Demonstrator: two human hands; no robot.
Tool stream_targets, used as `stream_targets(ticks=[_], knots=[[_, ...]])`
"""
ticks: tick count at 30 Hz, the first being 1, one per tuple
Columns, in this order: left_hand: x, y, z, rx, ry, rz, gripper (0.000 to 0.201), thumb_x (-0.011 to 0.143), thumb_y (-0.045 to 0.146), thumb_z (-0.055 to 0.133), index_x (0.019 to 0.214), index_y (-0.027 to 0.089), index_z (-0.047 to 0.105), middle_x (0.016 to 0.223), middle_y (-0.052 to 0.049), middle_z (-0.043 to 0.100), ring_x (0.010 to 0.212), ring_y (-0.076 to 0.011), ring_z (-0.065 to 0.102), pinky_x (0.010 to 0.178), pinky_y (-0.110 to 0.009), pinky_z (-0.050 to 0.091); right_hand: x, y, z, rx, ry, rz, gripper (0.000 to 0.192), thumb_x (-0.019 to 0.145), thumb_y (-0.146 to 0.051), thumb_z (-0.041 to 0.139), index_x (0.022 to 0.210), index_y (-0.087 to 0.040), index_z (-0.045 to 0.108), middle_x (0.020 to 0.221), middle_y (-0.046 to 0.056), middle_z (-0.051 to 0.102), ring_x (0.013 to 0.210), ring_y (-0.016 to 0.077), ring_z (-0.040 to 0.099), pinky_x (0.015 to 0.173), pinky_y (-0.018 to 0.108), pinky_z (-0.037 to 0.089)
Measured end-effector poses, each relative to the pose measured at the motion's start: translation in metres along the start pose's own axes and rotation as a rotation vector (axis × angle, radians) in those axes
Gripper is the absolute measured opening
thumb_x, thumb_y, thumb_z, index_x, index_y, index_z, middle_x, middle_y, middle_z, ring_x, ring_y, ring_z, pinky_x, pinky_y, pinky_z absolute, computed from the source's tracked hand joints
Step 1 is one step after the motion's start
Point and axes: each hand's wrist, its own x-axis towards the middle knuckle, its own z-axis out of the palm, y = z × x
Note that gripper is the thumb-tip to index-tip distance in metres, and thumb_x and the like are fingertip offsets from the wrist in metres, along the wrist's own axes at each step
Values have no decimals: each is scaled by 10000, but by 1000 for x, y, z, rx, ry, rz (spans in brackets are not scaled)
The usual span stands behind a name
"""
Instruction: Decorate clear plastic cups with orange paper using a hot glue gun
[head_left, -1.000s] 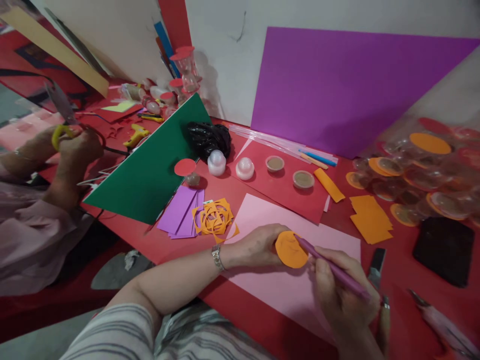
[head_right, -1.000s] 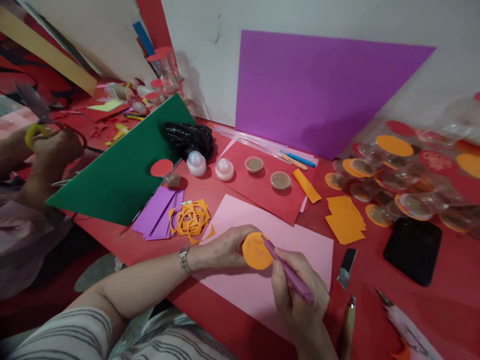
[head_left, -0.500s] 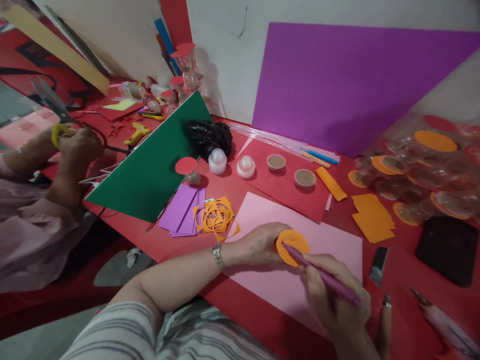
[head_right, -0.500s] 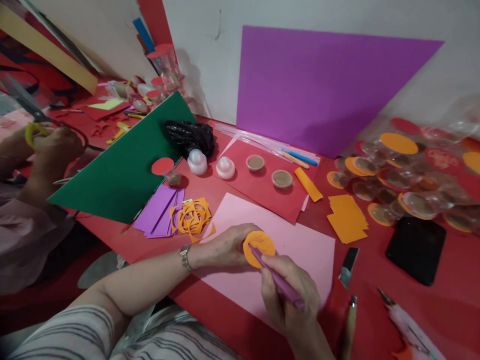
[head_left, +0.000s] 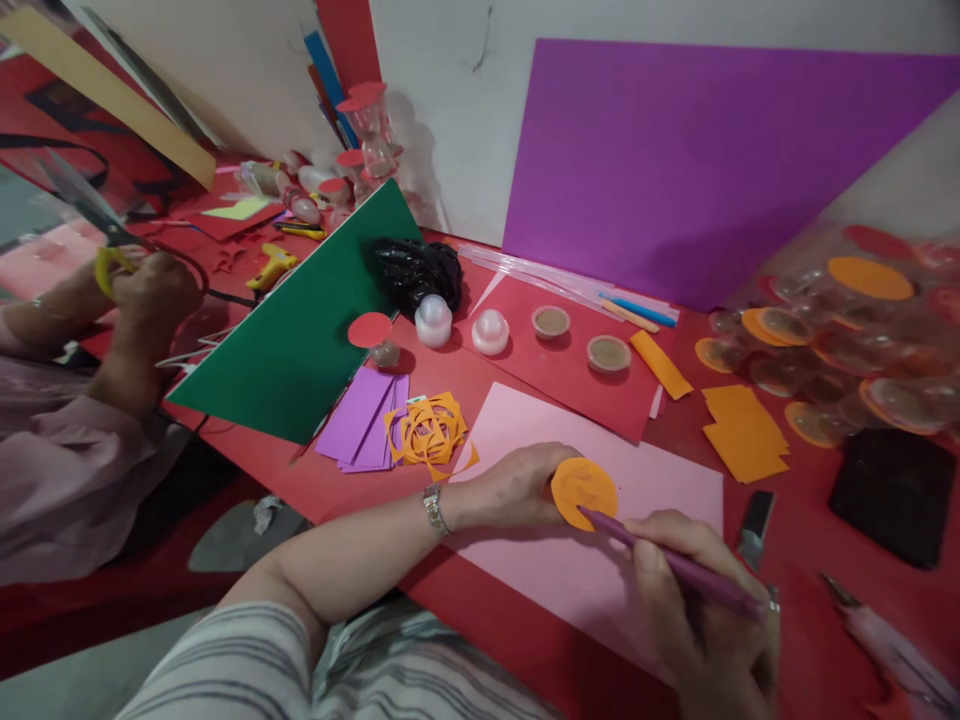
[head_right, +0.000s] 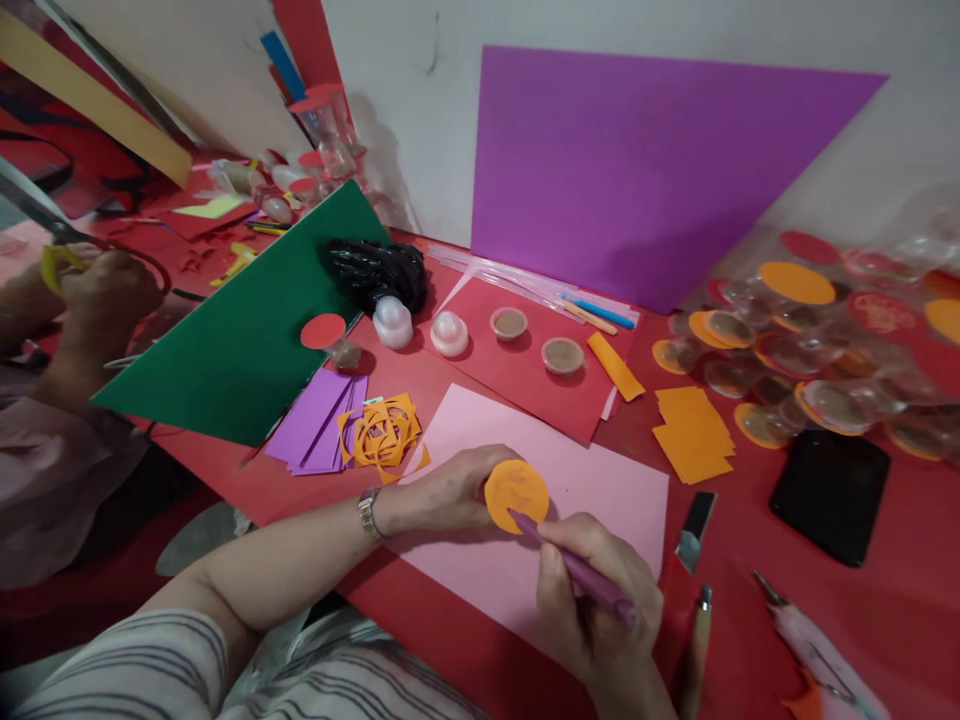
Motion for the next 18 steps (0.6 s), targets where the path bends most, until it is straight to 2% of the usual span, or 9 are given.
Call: stream_targets(ticks=[3,7,9,13,16,18], knots=[[0,2,0,10,15,9,407,721,411,860,967,160,657,955,-48,698,874,-172,648,778,-267,508,2,-4,-7,-35,24,6,141,957,-262,572,835,-233,637,667,-37,619,536,91,560,501,208,431],[0,5,-2,11,10,-4,400,731,427,847,962,165,653,960,-52,697,880,-178,644,780,-275,507,3,-13,-8,-34,67,173,192,970,-281,555,790,-229,600,634,-43,562,518,99,500,487,234,381],[0,5,-3,4,7,-16,413,725,435,848,968,166,651,966,-54,698,886,-181,645,782,-277,508,2,-17,-6,-17,83,191,186,966,-276,554,793,-226,597,638,-37,559,522,109,495,484,247,376],[0,3,-3,-6,-4,-19,428,718,427,854,991,157,664,992,-62,705,905,-185,654,803,-281,514,3,-12,-2,7,92,149,138,962,-245,558,833,-233,607,668,-37,587,542,108,528,501,238,418],[0,3,-2,-12,-6,-27,429,736,411,847,1033,157,671,1022,-62,713,921,-183,659,822,-281,514,3,-1,-1,20,53,37,103,951,-204,568,882,-243,634,704,-30,634,576,108,587,513,222,473],[-1,3,-2,-9,1,-44,431,738,401,849,1045,158,669,1036,-61,712,922,-180,658,819,-276,514,4,4,1,8,29,13,101,948,-190,575,904,-244,648,730,-17,666,599,120,627,524,227,510]])
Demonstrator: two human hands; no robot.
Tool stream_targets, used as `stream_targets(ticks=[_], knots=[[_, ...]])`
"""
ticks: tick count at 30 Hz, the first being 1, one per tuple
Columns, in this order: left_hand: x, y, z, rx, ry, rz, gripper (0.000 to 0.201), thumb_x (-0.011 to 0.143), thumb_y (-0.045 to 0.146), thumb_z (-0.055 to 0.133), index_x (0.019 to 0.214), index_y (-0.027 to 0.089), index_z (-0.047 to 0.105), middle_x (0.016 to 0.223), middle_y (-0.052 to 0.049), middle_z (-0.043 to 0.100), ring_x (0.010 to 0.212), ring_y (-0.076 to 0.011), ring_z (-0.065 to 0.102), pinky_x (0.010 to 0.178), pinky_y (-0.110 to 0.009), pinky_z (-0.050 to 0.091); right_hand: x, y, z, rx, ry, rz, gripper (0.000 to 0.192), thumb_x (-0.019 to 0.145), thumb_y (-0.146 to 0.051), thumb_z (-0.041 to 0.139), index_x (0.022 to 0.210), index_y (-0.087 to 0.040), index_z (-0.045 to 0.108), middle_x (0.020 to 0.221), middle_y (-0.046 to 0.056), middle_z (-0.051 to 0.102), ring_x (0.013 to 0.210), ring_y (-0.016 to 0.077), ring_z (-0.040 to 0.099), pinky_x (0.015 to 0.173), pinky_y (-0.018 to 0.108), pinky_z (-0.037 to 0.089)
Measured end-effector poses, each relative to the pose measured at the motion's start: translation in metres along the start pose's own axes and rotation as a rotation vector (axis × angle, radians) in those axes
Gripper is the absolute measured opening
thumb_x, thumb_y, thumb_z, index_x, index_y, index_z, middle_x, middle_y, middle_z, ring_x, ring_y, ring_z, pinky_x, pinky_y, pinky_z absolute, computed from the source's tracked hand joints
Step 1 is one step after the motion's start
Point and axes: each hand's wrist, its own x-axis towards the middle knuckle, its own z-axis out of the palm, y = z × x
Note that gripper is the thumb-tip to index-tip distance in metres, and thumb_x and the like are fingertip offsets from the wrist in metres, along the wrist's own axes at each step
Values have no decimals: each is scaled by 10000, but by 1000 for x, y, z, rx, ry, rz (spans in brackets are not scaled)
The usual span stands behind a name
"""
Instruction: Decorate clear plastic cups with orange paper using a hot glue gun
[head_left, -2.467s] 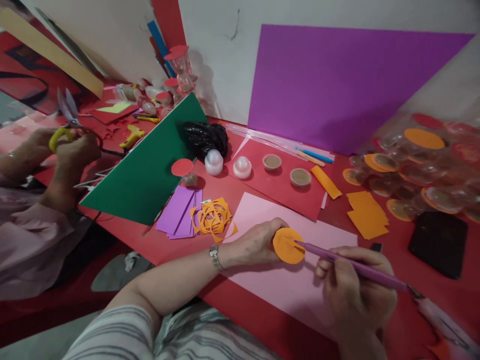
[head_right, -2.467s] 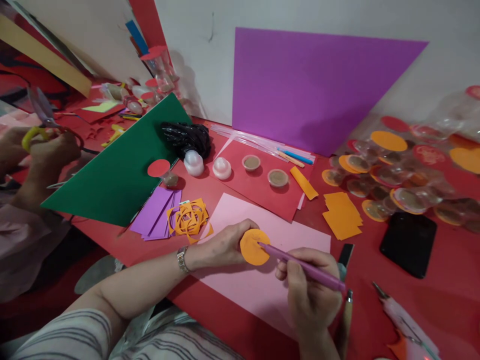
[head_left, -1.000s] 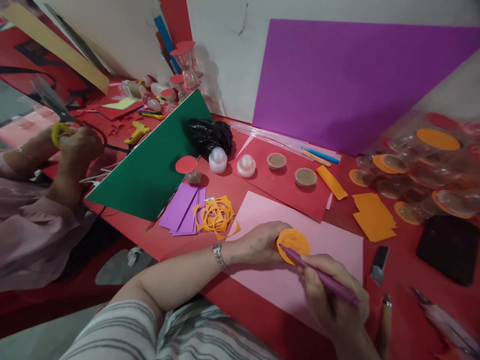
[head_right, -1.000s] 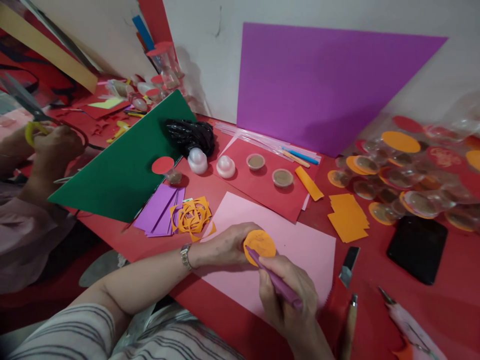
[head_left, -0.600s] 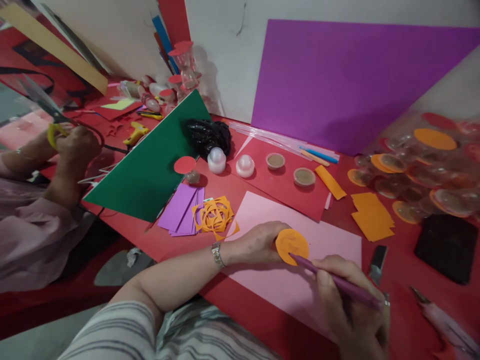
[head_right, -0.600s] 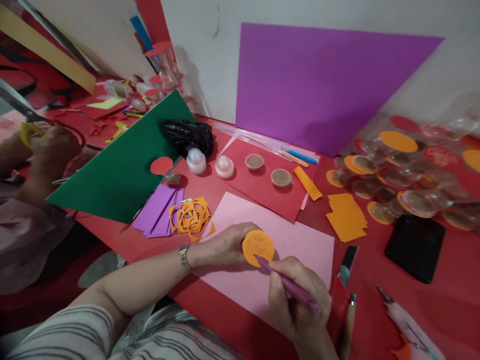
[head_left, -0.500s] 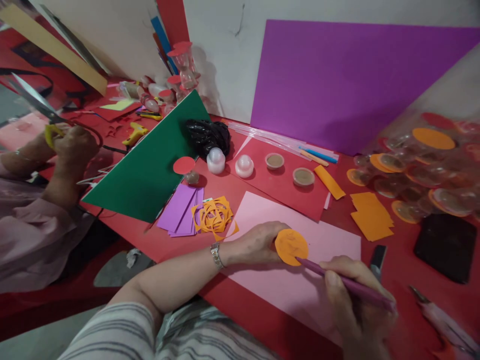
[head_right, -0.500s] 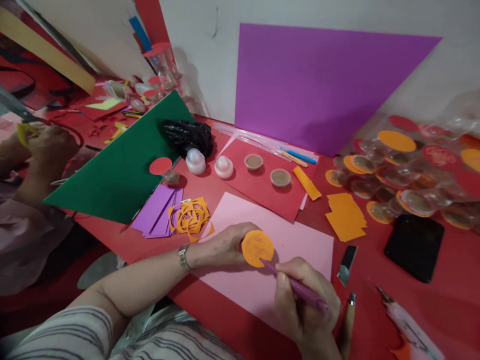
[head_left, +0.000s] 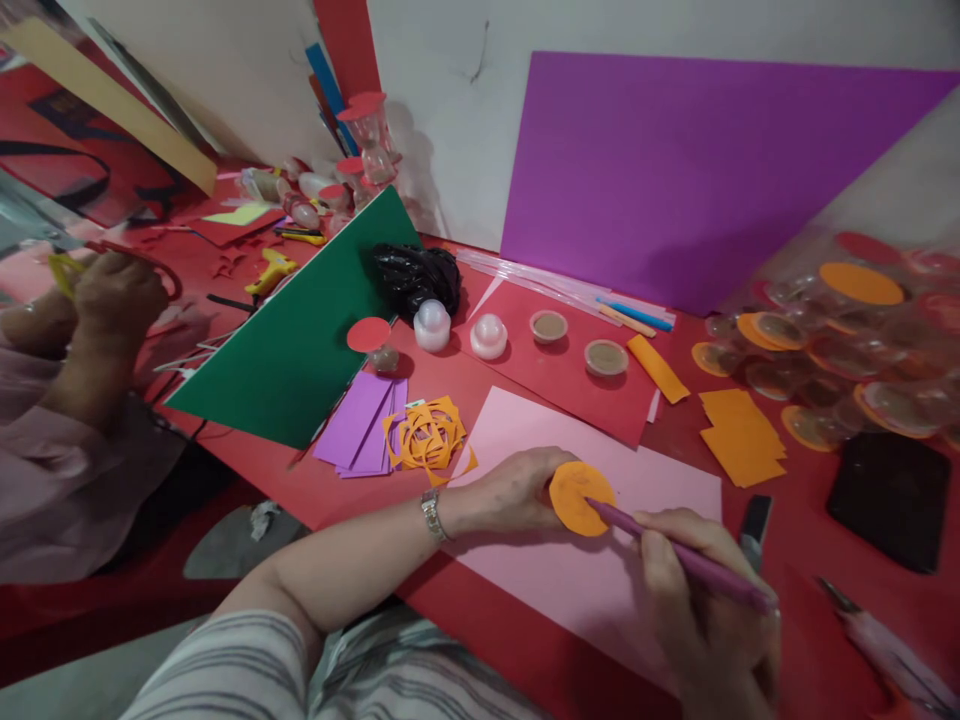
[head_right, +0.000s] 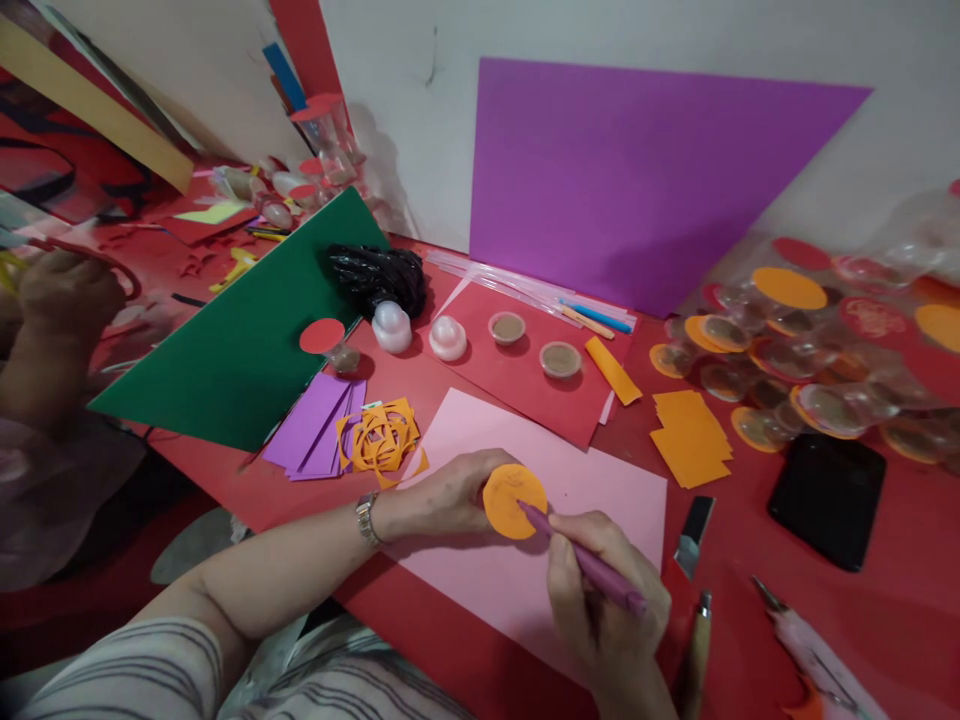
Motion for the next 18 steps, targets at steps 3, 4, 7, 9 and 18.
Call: stream_targets(ticks=[3,4,7,9,18], knots=[[-1,0,0,-4,-1,-4,431,737,391,850,1045,154,661,1036,-64,705,908,-176,649,805,-271,513,2,3,2,-33,-31,-25,98,943,-174,585,947,-240,658,766,0,701,621,136,672,543,233,549],[-1,0,1,-12,-3,-3,433,738,390,850,1046,154,658,1034,-64,702,904,-174,645,802,-271,512,3,4,3,-42,-46,-58,105,940,-167,587,968,-238,660,773,-1,708,622,132,681,546,222,554],[-1,-2,1,-44,3,2,450,721,387,865,1044,156,653,1019,-57,697,890,-168,637,796,-268,508,5,5,5,-58,-76,-129,126,941,-163,577,1010,-228,659,788,2,720,628,124,698,558,195,559],[0,-3,2,-52,3,12,454,712,387,872,1038,156,655,1003,-50,698,879,-163,634,796,-266,506,6,7,6,-60,-86,-128,123,945,-178,571,1014,-226,661,790,8,725,626,132,702,549,201,559],[0,-1,2,-8,-10,22,418,733,402,857,1019,159,674,1005,-58,713,900,-178,656,803,-269,513,-1,-3,2,-27,-51,31,107,947,-222,571,884,-236,657,729,-5,686,602,129,650,553,239,511]])
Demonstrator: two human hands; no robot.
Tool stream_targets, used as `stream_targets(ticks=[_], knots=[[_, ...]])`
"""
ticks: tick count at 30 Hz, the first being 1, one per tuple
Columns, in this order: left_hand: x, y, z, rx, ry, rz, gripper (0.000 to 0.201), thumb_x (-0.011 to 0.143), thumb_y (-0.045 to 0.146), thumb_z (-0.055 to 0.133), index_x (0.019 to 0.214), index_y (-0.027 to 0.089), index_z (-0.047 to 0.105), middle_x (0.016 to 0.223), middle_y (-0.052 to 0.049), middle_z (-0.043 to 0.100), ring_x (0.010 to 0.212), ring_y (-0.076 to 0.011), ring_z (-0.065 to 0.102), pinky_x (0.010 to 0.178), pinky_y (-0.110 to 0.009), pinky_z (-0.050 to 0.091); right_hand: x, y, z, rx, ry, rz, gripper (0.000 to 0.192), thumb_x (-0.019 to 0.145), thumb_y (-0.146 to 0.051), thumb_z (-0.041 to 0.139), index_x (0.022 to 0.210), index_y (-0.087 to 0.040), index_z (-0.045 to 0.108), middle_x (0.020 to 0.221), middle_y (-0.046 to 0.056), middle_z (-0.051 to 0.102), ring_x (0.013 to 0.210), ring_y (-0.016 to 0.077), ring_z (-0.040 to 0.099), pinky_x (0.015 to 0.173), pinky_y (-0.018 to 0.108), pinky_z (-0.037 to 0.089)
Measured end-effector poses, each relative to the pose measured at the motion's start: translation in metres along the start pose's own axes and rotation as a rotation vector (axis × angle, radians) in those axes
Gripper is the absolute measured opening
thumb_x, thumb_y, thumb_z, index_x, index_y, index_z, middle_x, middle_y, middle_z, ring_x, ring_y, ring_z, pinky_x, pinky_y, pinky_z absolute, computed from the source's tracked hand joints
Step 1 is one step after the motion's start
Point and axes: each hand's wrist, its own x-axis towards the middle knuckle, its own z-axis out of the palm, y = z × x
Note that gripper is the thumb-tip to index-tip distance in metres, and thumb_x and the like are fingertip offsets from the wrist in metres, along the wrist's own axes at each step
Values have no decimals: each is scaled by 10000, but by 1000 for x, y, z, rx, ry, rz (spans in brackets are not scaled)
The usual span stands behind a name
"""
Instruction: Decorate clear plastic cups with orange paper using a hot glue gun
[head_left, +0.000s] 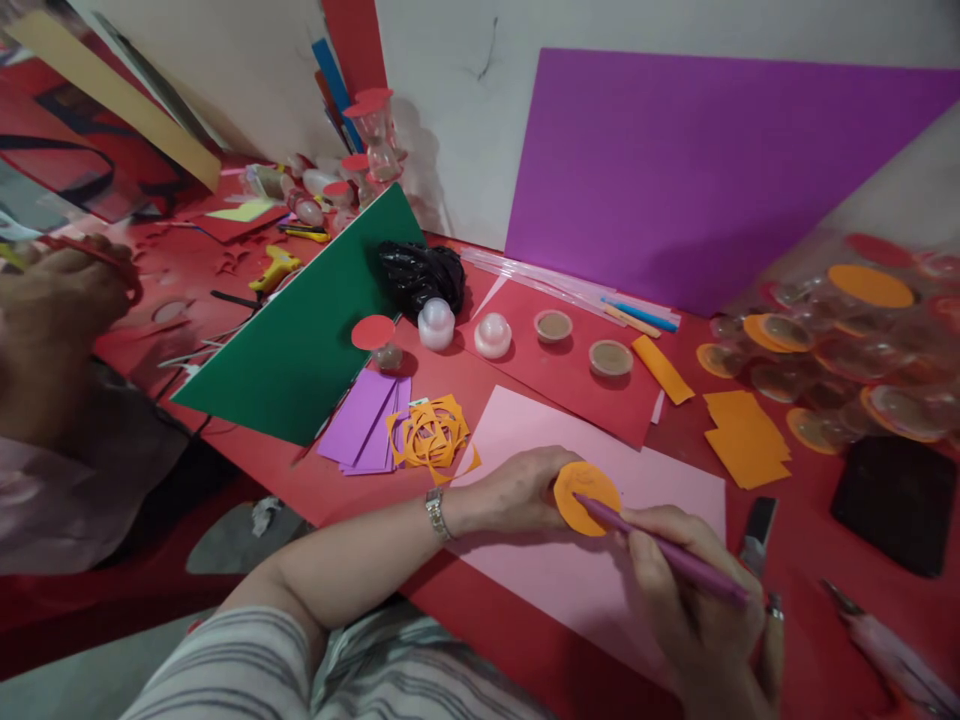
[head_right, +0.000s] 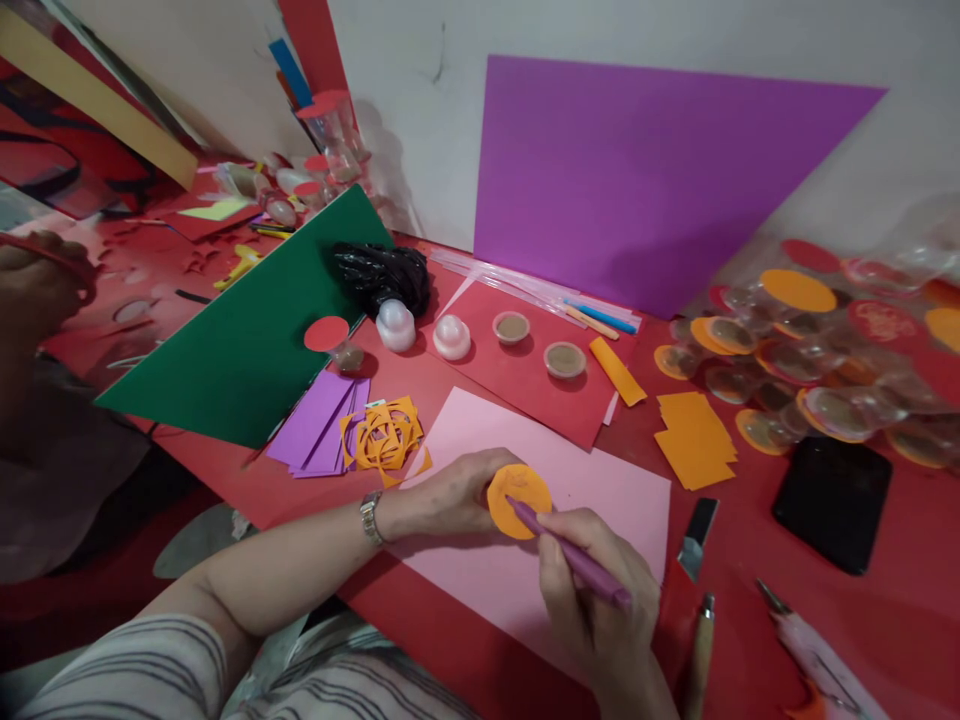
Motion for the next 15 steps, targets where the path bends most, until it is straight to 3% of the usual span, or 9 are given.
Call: stream_targets(ticks=[2,9,15], knots=[[0,0,0,4,4,-5,426,730,414,859,1012,158,666,1002,-60,713,904,-182,659,797,-270,515,-1,-7,-2,34,2,68,137,958,-241,551,855,-236,642,690,-14,648,569,123,606,533,244,477],[-1,-8,0,6,7,8,450,729,417,861,1032,162,648,1022,-65,707,920,-189,660,805,-285,526,-3,-13,-2,177,-2,104,140,955,-268,559,834,-232,619,653,-22,576,523,113,507,518,255,436],[-1,-3,-1,9,10,-6,455,734,445,853,1025,161,650,1019,-64,705,918,-190,658,820,-294,524,0,-5,-3,150,-10,72,127,955,-218,554,851,-232,626,675,-22,603,537,108,552,489,230,442]])
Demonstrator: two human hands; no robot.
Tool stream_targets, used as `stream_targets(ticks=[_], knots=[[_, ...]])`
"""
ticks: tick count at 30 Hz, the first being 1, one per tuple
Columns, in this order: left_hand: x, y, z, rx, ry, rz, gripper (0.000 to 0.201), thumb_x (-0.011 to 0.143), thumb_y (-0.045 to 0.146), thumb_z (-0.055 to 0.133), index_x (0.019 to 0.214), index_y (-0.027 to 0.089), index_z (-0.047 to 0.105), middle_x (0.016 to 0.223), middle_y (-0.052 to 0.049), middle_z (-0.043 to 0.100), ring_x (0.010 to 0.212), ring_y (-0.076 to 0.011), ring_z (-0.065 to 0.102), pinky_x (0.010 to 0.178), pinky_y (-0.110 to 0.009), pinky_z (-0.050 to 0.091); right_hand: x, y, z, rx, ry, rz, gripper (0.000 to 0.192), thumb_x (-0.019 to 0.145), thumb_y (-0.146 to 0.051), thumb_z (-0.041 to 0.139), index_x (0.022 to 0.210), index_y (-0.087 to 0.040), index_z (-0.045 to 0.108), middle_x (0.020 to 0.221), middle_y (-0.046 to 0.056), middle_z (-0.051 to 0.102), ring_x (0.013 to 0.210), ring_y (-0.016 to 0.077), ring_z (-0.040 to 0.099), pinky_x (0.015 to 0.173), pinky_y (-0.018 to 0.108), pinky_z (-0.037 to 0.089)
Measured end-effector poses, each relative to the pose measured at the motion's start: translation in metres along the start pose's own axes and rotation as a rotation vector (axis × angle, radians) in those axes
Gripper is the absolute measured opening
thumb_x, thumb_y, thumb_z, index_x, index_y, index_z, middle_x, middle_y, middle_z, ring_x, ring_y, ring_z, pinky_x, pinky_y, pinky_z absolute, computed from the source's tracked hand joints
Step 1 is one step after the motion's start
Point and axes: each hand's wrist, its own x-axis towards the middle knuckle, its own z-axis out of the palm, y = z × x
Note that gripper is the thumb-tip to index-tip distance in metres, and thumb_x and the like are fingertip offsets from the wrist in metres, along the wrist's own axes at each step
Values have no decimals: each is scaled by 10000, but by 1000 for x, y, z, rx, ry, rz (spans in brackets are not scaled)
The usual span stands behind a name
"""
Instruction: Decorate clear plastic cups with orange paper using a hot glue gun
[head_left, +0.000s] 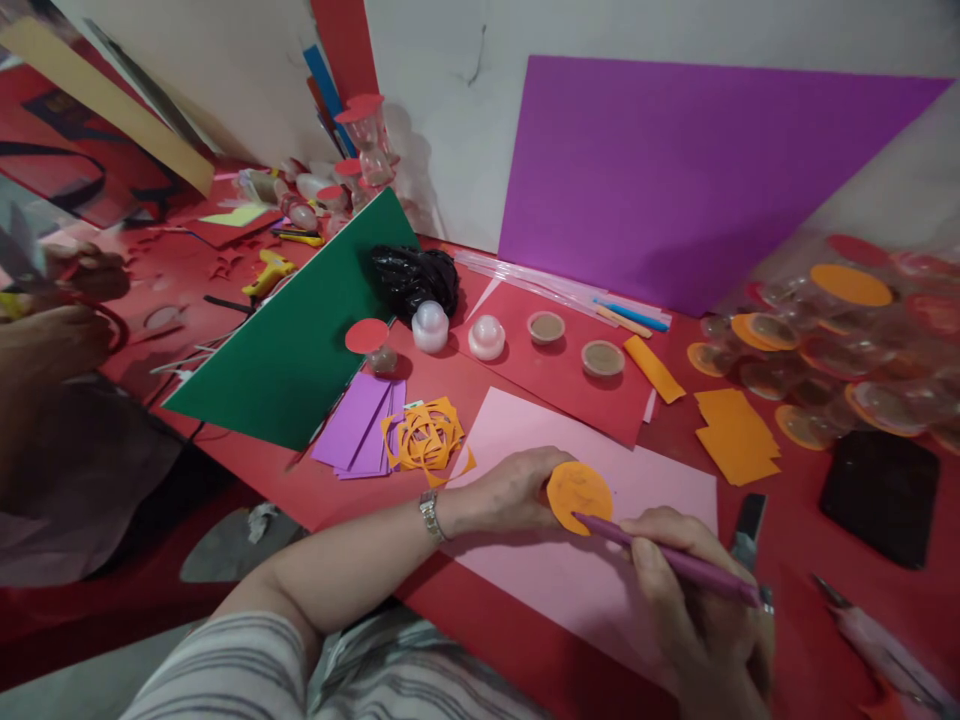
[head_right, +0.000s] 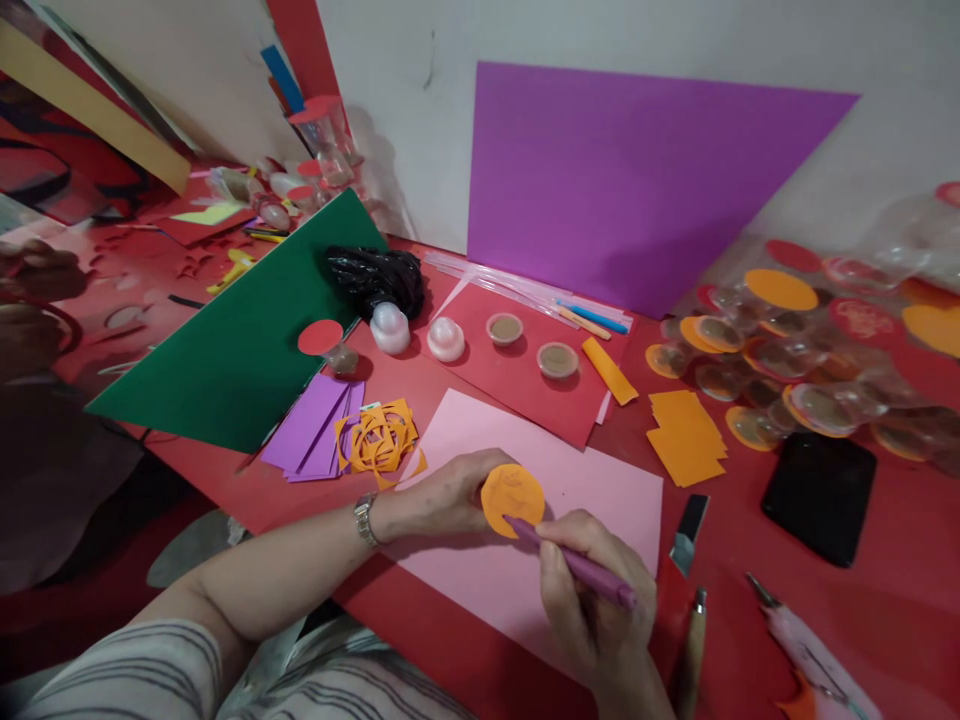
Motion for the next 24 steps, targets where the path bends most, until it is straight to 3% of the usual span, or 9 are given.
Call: stream_targets(ticks=[5,13,24], knots=[[1,-1,-1,39,1,-3,432,758,389,835,1071,159,646,1069,-75,700,941,-189,650,841,-300,521,4,18,-2,-16,-7,-116,125,920,-138,588,950,-232,665,772,-1,671,620,122,646,519,206,515],[0,0,-1,66,9,-20,442,738,368,844,1079,172,641,1051,-65,699,931,-194,658,825,-293,521,4,26,5,-22,61,-97,128,920,-150,604,985,-235,675,804,-6,684,644,120,674,560,196,549],[0,2,-3,85,13,-10,415,744,366,827,1068,175,652,1036,-58,692,925,-198,658,813,-292,516,3,26,3,-48,35,-78,112,927,-173,605,991,-226,680,809,7,688,646,132,675,546,207,551]])
